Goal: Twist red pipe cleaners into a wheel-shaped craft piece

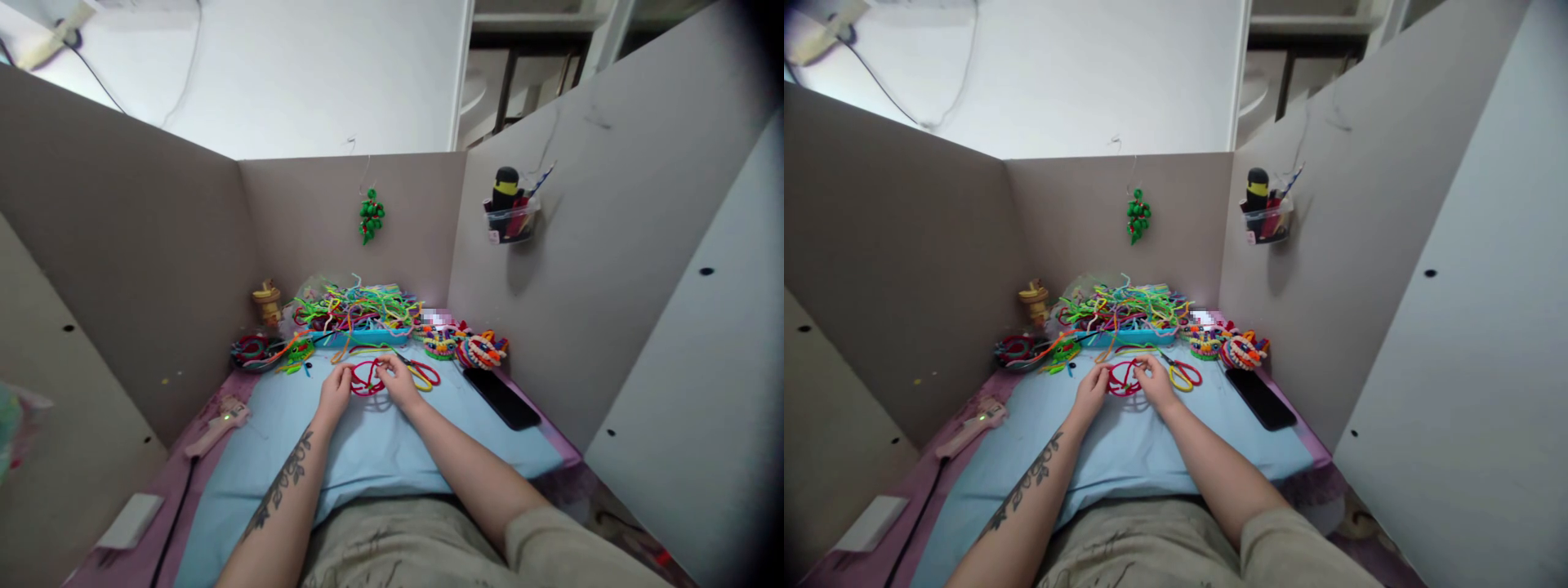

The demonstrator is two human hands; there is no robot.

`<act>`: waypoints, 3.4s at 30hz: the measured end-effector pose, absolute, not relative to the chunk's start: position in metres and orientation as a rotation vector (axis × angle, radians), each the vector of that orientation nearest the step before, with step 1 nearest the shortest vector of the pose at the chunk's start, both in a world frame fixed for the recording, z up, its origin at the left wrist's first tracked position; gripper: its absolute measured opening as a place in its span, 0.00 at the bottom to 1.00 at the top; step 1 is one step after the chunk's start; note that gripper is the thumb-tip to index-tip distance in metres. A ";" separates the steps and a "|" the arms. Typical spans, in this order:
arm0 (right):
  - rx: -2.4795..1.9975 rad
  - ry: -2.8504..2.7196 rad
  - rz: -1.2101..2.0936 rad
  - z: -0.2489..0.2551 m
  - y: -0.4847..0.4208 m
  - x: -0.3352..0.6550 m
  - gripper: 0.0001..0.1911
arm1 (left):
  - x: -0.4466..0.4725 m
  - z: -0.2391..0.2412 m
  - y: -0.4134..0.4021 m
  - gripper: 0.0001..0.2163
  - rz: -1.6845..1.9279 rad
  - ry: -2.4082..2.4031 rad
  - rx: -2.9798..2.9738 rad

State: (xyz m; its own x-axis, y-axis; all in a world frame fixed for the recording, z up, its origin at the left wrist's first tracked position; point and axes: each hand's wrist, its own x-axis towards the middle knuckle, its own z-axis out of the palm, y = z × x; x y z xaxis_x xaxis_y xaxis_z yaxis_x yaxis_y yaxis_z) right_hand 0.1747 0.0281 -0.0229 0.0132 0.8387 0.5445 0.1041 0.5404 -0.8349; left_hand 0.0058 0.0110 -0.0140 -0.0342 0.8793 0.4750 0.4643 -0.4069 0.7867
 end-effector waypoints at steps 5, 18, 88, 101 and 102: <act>-0.932 -1.629 0.403 -0.016 0.015 0.172 0.07 | 0.005 -0.004 0.005 0.15 1.444 1.404 2.020; -0.861 -1.783 0.169 -0.003 0.000 0.171 0.12 | 0.012 -0.005 0.003 0.14 1.371 1.219 1.860; -0.838 -1.636 0.396 -0.006 0.002 0.165 0.07 | 0.016 -0.004 0.000 0.13 1.219 0.942 1.492; -0.874 -1.854 0.181 -0.003 0.001 0.168 0.05 | 0.017 0.001 -0.007 0.06 1.253 1.079 1.730; -0.879 -1.867 0.176 -0.003 0.001 0.168 0.05 | 0.017 0.001 -0.007 0.06 1.258 1.088 1.746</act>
